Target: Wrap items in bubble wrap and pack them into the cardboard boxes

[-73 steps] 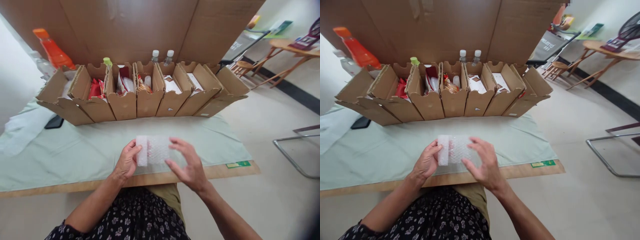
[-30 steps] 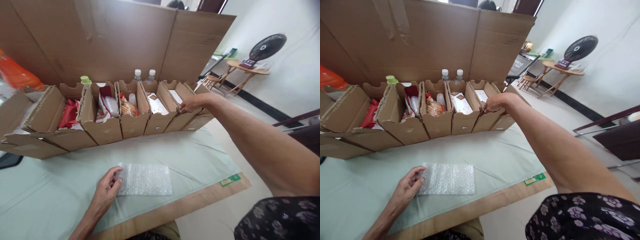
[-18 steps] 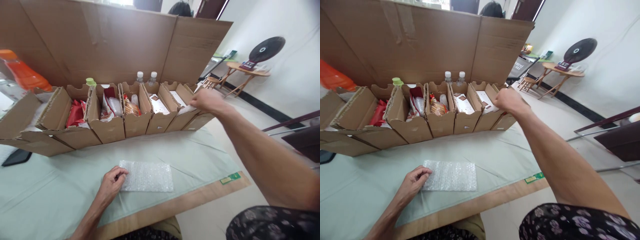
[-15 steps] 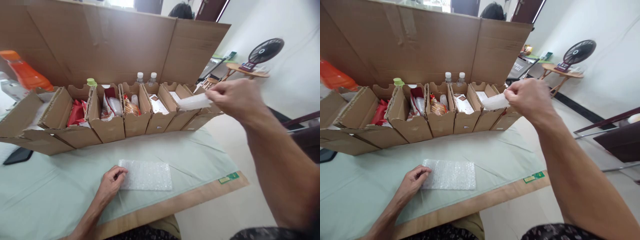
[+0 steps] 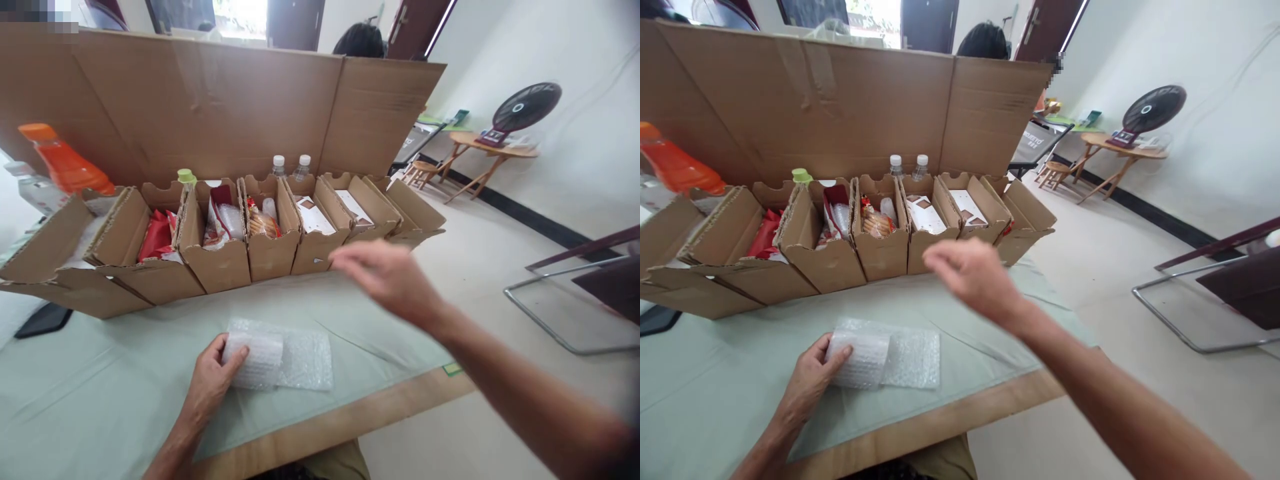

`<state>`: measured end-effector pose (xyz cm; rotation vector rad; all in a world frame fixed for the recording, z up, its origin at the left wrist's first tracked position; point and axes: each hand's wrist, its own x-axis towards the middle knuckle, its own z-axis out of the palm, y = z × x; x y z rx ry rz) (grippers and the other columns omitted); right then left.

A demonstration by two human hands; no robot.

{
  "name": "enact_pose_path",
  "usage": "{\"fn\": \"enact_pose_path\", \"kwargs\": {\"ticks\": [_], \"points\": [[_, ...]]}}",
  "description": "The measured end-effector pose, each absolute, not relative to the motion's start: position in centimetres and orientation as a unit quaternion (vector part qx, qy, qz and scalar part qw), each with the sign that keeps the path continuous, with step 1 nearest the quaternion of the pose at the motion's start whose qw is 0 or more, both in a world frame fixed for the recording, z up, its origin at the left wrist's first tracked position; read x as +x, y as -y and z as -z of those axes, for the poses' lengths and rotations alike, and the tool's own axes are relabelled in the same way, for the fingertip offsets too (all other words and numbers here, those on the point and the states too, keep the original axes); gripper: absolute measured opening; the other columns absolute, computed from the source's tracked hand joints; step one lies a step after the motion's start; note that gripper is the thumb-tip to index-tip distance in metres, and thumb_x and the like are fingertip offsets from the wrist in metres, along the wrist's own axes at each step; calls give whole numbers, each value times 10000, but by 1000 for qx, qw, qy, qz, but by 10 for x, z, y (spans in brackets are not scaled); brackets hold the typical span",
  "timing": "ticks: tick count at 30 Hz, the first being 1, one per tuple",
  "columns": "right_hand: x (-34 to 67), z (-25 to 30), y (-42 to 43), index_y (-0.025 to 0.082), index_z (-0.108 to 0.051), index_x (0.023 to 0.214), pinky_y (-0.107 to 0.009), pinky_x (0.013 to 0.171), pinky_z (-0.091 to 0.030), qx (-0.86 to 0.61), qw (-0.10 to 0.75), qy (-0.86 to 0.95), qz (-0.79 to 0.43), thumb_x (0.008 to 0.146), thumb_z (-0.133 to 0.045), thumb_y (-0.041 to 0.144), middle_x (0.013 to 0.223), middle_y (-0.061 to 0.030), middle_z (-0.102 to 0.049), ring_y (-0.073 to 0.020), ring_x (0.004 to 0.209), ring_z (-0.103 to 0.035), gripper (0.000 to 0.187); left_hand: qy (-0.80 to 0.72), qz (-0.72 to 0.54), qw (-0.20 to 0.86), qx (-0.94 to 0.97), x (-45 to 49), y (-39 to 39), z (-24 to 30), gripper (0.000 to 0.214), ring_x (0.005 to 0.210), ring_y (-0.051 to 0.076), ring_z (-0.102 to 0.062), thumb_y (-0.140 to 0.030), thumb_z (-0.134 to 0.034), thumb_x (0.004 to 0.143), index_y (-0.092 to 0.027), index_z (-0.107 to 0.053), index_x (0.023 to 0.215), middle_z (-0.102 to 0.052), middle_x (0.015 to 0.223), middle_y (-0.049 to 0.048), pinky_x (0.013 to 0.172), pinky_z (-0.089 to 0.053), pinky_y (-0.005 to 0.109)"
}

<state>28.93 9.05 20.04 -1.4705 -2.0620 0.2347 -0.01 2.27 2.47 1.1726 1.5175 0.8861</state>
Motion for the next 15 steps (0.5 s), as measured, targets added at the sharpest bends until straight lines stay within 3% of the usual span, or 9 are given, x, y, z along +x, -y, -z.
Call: {"fn": "enact_pose_path", "kwargs": {"ticks": [3, 8, 11, 15], "points": [[302, -251, -177, 217, -828, 997, -425, 931, -547, -604, 238, 760, -29, 920, -587, 239, 976, -58, -810, -280, 945, -744, 254, -621, -371, 478, 499, 0, -26, -12, 454, 807, 238, -657, -578, -727, 750, -183, -704, 973, -733, 883, 48, 755, -519, 318], [272, -252, -307, 173, -786, 1161, -379, 992, -517, -668, 4, 744, -17, 936, -597, 218, 1212, -112, -770, -303, 1170, -689, 297, -635, -378, 472, 482, 0, -27, 6, 596, 1115, 312, -690, -525, -749, 746, -193, -673, 1235, -740, 1220, 124, 987, -524, 406], [254, -231, -348, 106, -769, 1141, -419, 949, -548, -704, -43, 709, -17, 925, -645, 267, 1089, -182, -779, -331, 1076, -718, 297, -637, -371, 487, 469, -2, -26, 10, 657, 1279, 339, -635, -512, -758, 753, -202, -660, 1324, -692, 1368, 142, 1113, -469, 444], [248, -211, -379, 105, -776, 1046, -497, 943, -566, -718, -78, 692, -6, 859, -760, 357, 865, -152, -762, -363, 974, -745, 314, -637, -356, 494, 473, -3, -24, 14, 610, 1157, 333, -688, -531, -738, 788, -195, -699, 1295, -741, 1252, 133, 1078, -502, 452]]}}
